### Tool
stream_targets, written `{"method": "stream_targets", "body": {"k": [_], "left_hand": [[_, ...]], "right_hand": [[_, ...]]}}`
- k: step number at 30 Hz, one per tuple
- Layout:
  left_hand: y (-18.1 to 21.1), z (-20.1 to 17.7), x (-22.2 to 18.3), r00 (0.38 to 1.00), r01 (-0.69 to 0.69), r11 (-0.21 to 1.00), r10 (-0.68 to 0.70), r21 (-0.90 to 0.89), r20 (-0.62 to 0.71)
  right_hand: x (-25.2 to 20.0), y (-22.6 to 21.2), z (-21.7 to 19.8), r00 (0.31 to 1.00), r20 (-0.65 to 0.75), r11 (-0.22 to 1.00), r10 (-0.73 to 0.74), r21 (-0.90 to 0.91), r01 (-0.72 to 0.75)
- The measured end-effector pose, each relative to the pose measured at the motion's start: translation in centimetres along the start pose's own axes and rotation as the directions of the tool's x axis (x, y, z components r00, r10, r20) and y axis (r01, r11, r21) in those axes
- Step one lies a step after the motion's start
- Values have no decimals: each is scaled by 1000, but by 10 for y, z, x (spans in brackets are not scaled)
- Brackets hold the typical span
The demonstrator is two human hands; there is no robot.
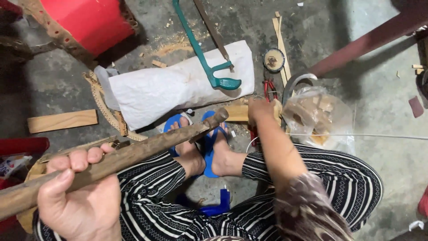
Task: Shaping and cutting wooden slats using a hammer and hacksaw to fit them into a frame.
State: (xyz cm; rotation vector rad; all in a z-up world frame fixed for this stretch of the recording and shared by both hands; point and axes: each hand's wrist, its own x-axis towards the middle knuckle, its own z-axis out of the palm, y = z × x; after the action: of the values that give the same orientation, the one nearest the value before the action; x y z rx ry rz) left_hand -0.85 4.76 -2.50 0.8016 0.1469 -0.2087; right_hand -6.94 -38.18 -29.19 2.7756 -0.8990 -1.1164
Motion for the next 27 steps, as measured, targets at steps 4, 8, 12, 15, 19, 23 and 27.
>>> {"method": "stream_targets", "body": {"k": [4,8,12,15,19,23,27], "left_hand": [[-1,0,1,1000,-4,998,2,-57,-31],[-2,-1,1,999,-10,994,6,-105,-40],[-4,-1,2,998,-21,985,11,-169,-61],[-13,-10,4,993,-54,990,40,-133,-107],[-13,-1,5,993,-64,989,50,-132,-112],[-14,-1,7,990,-68,984,47,-162,-130],[-15,-7,15,987,-52,985,26,-168,-156]], "right_hand": [[-75,3,-90,976,207,995,66,-88,-48],[-116,17,-97,996,45,957,-72,284,57],[-151,-13,-52,969,-241,770,-47,610,188],[-185,-51,-45,989,-114,488,-93,861,145],[-164,-66,-14,990,-116,515,-84,845,143],[-170,-67,-18,980,-175,455,-94,868,199],[-178,-64,-15,988,-132,107,-80,984,141]]}}
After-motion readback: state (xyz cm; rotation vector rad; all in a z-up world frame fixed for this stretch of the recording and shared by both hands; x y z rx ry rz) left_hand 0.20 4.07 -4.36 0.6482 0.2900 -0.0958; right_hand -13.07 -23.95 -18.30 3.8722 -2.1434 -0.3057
